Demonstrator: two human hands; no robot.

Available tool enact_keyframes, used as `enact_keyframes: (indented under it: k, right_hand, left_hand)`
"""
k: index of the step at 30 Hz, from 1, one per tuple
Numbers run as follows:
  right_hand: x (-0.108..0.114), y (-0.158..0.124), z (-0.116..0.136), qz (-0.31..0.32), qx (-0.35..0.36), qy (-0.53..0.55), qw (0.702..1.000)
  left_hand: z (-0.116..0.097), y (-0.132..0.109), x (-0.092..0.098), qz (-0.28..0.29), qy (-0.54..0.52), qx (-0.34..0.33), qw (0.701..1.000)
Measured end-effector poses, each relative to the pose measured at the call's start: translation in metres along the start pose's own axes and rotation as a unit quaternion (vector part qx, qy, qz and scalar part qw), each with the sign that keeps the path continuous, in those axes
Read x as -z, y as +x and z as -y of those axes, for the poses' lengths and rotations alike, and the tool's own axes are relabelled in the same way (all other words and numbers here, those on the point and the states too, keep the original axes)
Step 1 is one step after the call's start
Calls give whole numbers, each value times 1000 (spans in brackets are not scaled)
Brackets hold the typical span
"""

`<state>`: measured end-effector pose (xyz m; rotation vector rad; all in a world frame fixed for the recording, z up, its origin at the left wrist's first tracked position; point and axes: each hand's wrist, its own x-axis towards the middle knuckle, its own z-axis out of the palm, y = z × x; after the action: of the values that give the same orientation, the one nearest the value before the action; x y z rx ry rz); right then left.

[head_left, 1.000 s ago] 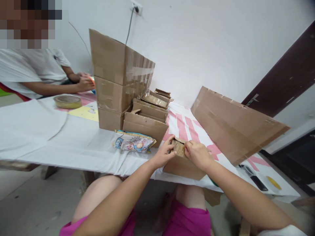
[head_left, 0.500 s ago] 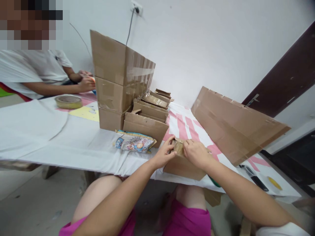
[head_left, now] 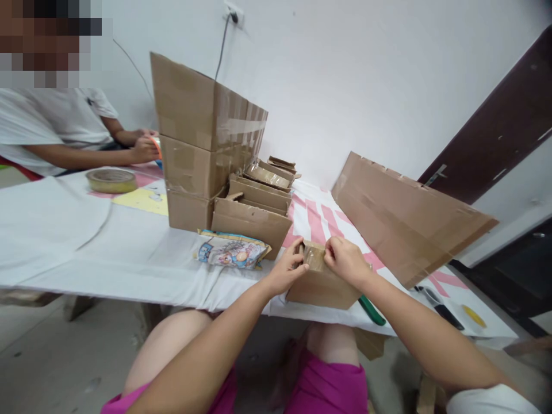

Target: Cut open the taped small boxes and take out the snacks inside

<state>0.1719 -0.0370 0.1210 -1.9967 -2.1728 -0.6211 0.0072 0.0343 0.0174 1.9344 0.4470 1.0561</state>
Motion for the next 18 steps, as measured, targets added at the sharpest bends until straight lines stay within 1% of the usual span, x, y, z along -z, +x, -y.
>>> enact_keyframes:
  k: [2, 4, 7, 9, 12, 14, 16, 18]
  right_hand:
    - [2, 1, -5, -7, -12, 9, 1000]
    - [5, 3, -17, -20, -37, 9, 999]
    - [8, -2, -49, -32, -89, -7, 995]
    - [6, -14, -77, -20, -124, -30, 992]
    - [-2, -47, -118, 25, -174, -80, 981]
    - [-13, -76, -141, 74, -190, -112, 973]
    - [-27, -108, -158, 136, -192, -135, 963]
    - [-44, -137, -166, 195, -190, -148, 951]
  left_hand:
    - [1, 0, 0, 2, -1, -2, 1000]
    - [2, -1, 0, 4, -4, -6, 1000]
    - [4, -2, 1, 4, -7, -11, 1000]
    - [5, -3, 1, 3, -4, -10, 1000]
    - [7, -4, 0, 4, -1, -8, 1000]
    - [7, -4, -1, 5, -3, -9, 1000]
    - [8, -3, -2, 6, -6, -7, 1000]
    - [9, -2, -4, 4, -6, -3, 1000]
